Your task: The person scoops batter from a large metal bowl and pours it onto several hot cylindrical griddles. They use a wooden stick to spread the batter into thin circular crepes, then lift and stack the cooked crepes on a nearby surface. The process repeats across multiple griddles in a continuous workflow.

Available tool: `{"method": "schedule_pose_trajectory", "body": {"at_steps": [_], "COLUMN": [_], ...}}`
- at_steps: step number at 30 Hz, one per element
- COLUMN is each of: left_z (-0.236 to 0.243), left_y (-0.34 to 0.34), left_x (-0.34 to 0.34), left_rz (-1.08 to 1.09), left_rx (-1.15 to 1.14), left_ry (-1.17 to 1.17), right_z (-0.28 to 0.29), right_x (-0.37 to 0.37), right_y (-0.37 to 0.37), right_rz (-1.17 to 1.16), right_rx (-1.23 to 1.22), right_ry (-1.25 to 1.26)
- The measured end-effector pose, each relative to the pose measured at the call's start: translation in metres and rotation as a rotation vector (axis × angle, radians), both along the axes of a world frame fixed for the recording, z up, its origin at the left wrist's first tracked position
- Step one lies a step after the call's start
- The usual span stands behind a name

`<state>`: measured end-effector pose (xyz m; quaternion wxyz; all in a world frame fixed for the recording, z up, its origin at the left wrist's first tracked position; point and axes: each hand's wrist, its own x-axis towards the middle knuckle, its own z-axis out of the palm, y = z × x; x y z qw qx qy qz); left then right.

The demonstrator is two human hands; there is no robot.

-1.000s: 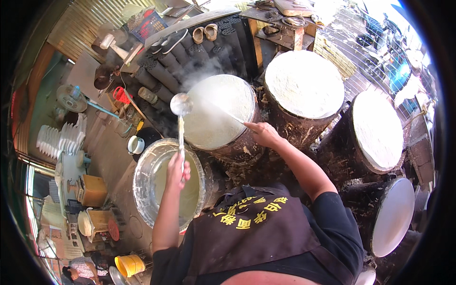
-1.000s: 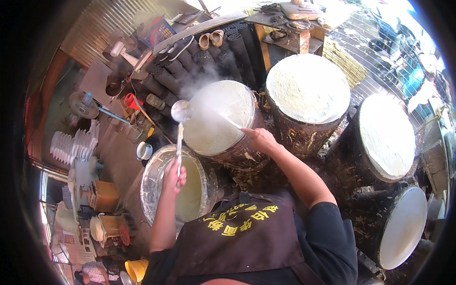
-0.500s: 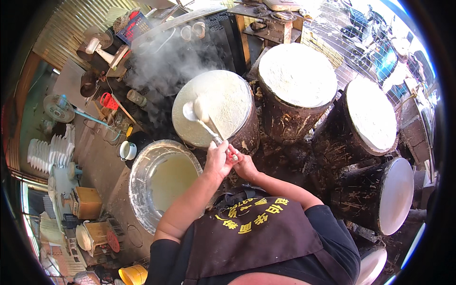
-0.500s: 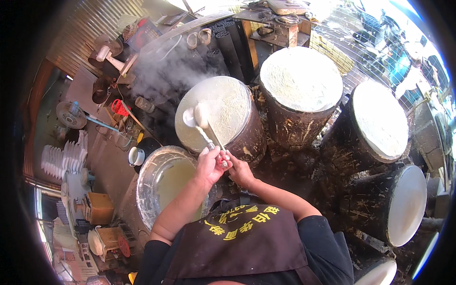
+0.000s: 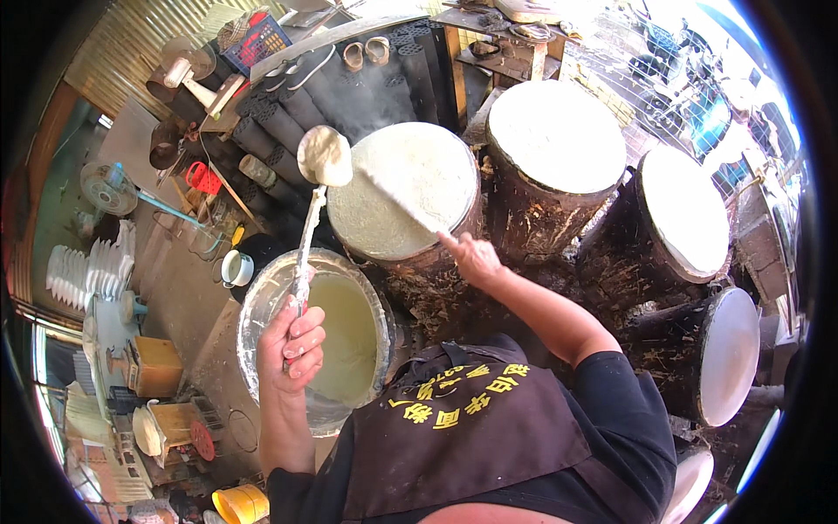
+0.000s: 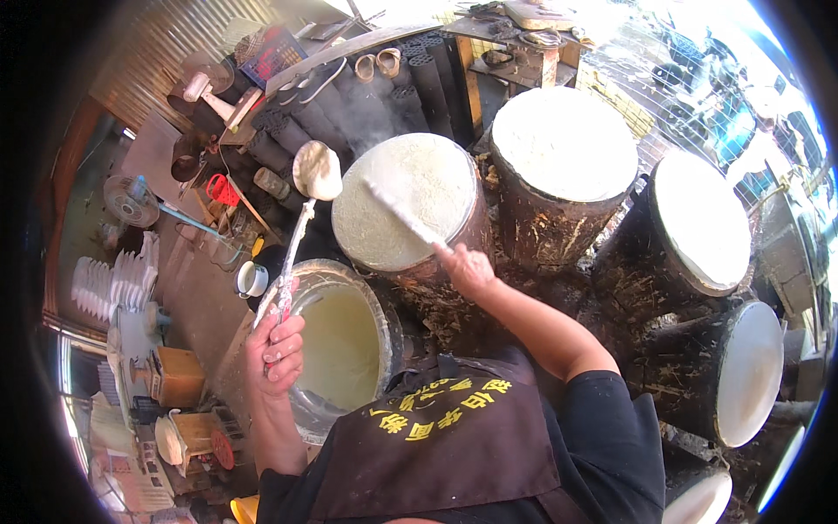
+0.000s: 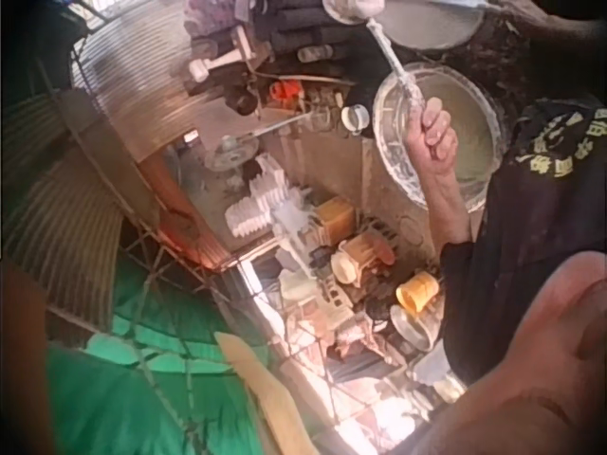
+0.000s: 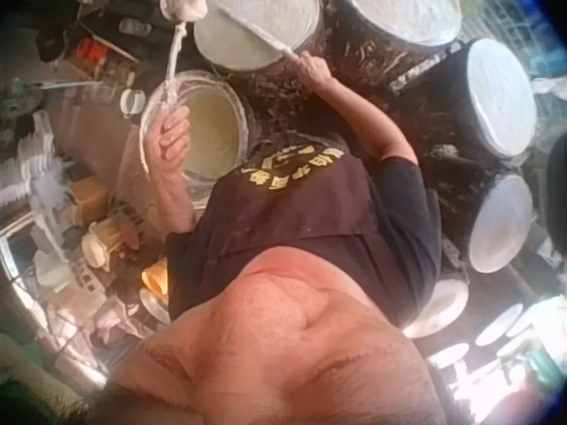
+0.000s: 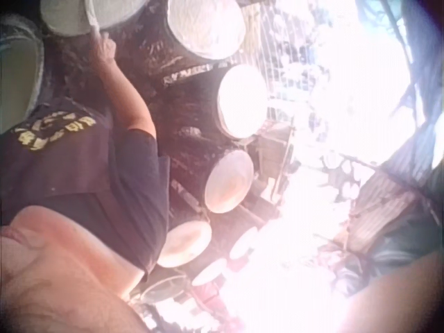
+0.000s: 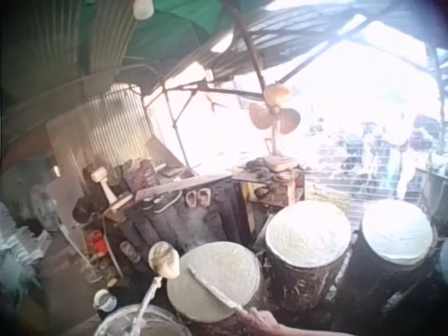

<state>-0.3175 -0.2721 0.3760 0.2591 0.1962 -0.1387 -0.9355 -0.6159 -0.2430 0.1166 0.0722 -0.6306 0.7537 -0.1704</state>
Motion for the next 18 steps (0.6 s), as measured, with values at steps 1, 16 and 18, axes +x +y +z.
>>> {"method": "schedule_pose_trajectory", "body": {"at_steps": [1,16,18], "left_z": [-0.004,-0.083,-0.086], "left_y": [-0.004,-0.017,-0.007], "left_x": [0.002,-0.032,-0.041], "left_rz": [-0.016,-0.334,-0.365], "left_rx": [-0.001,-0.106,-0.151], "left_ry": [-0.035,-0.184,-0.214], "right_z": [0.001,0.112,0.104], "right_x": [0.011,0.080,0.080], "right_y": [0.008,0.172,0.170], "right_rz": [0.025,-0.344,-0.414], "right_rx": [-0.006,-0.289,-0.387], "right_ry": [-0.042,-1.756,-1.512]}}
